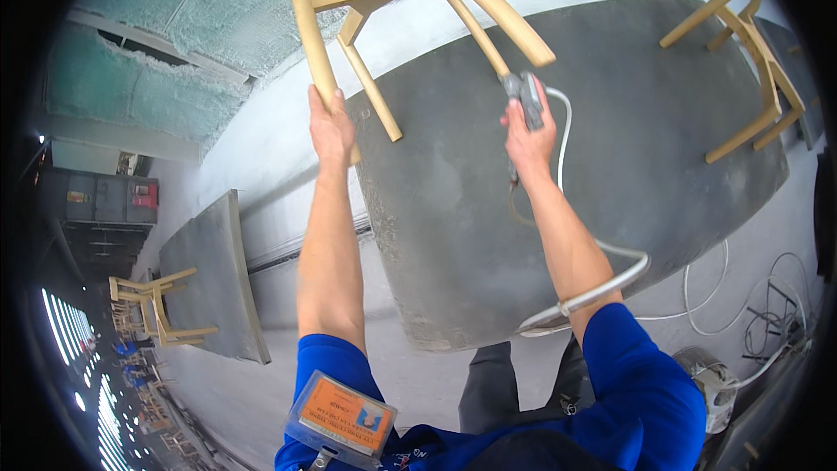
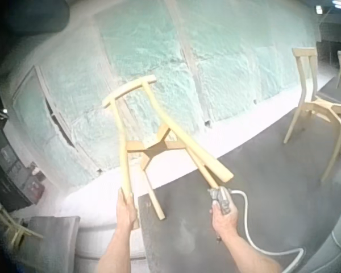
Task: The person uses a spray gun to apply finish to wooden chair frames on a factory floor. They repeatedly pick up chairs, rotate them to coat all sides, and place them back on the floor. A coworker is visible in the background performing similar tasks.
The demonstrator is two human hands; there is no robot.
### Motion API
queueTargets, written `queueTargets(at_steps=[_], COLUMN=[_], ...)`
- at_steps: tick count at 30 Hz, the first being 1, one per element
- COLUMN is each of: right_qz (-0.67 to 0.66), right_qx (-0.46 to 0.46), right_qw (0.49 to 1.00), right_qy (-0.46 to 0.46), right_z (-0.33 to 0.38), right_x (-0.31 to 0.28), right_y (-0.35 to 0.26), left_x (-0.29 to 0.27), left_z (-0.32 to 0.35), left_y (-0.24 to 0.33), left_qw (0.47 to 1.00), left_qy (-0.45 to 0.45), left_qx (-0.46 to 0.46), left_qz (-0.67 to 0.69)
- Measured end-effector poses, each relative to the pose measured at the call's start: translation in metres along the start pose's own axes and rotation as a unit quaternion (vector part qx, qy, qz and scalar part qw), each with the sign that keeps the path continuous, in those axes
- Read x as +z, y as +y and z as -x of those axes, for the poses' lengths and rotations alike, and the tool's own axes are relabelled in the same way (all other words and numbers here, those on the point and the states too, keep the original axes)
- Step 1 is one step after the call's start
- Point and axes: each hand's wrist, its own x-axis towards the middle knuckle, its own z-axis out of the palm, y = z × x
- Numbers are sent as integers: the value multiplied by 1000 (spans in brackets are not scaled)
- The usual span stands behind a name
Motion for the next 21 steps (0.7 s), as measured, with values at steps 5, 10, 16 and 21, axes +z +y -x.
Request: queueTargets(at_steps=[5,10,16,21], right_qz=[82,43,-9,144], right_qx=[-48,-149,-249,-397], right_qw=[995,983,951,906], right_qy=[3,-98,-185,-27], right_z=[-42,0,45,10], right_x=[37,46,37,67], right_y=[4,-14,-27,-7], left_x=[-5,-6,-8,-7], left_z=[-29,-42,-55,-53], left_y=[17,26,32,32], left_qw=[993,986,975,975], left_qy=[-40,-40,-52,-54], left_qx=[-38,-28,-52,-46], left_qz=[103,162,211,212])
